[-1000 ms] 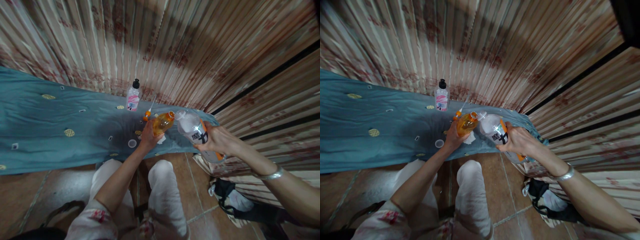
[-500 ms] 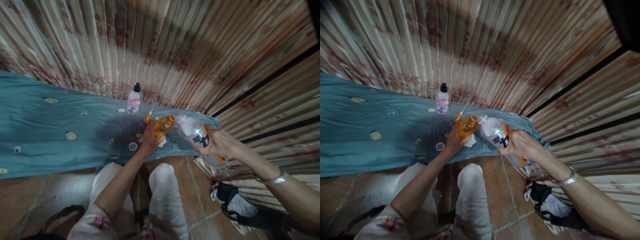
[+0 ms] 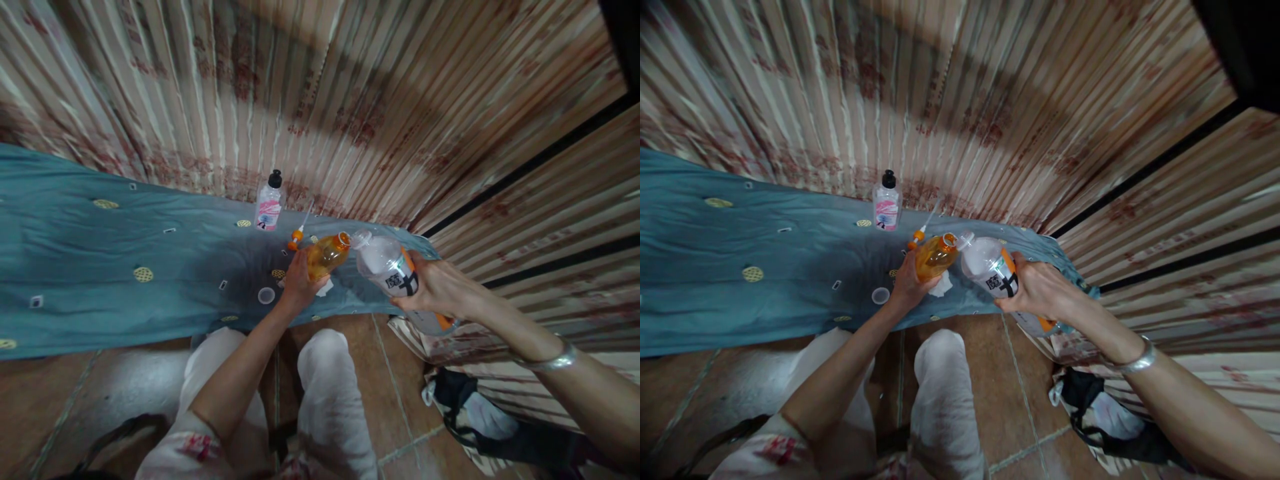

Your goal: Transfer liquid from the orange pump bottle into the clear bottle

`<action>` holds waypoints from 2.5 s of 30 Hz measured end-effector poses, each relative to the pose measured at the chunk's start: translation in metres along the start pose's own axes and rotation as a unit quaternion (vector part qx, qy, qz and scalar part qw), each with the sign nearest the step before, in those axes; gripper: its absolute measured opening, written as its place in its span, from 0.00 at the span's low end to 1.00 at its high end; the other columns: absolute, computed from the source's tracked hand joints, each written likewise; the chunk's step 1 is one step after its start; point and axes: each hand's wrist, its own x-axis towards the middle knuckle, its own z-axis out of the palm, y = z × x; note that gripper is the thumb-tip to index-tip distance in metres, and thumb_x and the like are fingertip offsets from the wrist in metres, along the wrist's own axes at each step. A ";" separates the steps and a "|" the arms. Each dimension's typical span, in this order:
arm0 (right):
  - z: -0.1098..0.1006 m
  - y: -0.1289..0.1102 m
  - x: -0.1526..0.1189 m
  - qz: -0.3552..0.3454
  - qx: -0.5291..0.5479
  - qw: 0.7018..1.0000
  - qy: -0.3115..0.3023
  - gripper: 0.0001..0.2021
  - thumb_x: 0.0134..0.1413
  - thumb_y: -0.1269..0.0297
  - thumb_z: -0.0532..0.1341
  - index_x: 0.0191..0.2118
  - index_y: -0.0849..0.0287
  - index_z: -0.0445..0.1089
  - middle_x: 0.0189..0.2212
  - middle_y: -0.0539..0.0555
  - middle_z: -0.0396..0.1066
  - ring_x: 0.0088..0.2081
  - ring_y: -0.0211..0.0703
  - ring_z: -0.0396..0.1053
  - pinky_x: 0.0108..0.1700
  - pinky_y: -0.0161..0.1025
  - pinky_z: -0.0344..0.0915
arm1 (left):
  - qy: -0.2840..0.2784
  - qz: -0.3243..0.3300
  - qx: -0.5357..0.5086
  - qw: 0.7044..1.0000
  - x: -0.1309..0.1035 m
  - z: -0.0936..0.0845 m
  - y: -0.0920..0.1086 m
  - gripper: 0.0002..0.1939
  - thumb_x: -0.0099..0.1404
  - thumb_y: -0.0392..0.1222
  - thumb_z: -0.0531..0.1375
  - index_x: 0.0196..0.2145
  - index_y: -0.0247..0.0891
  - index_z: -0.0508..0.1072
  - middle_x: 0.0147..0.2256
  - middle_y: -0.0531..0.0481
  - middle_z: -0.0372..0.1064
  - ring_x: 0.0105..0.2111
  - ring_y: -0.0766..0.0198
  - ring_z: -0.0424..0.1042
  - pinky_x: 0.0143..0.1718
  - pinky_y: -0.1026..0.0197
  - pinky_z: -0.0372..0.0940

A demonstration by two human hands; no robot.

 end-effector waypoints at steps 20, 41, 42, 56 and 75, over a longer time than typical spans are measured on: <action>0.002 -0.004 -0.002 0.002 0.016 1.000 0.012 0.31 0.42 0.44 0.61 0.46 0.64 0.62 0.25 0.55 0.71 0.29 0.52 0.72 0.27 0.38 0.58 | 0.009 -0.004 0.014 1.000 -0.001 0.002 -0.001 0.36 0.49 0.39 0.69 0.53 0.39 0.58 0.46 0.43 0.68 0.46 0.52 0.72 0.48 0.48 0.69; 0.006 0.005 0.000 -0.016 -0.002 0.999 0.037 0.30 0.43 0.41 0.60 0.45 0.61 0.61 0.21 0.50 0.67 0.24 0.49 0.70 0.24 0.37 0.56 | -0.011 -0.031 0.013 0.999 0.000 0.002 0.001 0.37 0.49 0.39 0.69 0.54 0.39 0.58 0.48 0.43 0.67 0.47 0.52 0.72 0.50 0.48 0.69; 0.006 0.005 0.000 -0.017 -0.001 0.999 0.037 0.30 0.43 0.41 0.60 0.45 0.61 0.61 0.21 0.51 0.68 0.24 0.49 0.70 0.24 0.37 0.56 | -0.013 -0.032 0.014 0.999 0.000 0.002 0.001 0.37 0.49 0.39 0.69 0.54 0.40 0.58 0.48 0.43 0.67 0.47 0.51 0.72 0.50 0.48 0.69; 0.006 0.005 0.000 -0.010 0.000 1.000 0.026 0.31 0.43 0.43 0.60 0.47 0.63 0.61 0.22 0.52 0.69 0.26 0.51 0.72 0.25 0.37 0.56 | -0.016 -0.034 0.008 0.999 -0.003 0.006 -0.006 0.38 0.50 0.42 0.68 0.56 0.40 0.57 0.49 0.42 0.69 0.50 0.50 0.71 0.52 0.47 0.68; 0.005 0.007 0.003 -0.036 0.015 0.999 0.035 0.26 0.44 0.42 0.59 0.42 0.58 0.62 0.19 0.49 0.67 0.22 0.46 0.68 0.23 0.37 0.54 | -0.012 -0.045 -0.002 0.999 -0.003 0.004 -0.003 0.36 0.51 0.42 0.68 0.56 0.40 0.58 0.49 0.42 0.69 0.50 0.50 0.72 0.52 0.47 0.68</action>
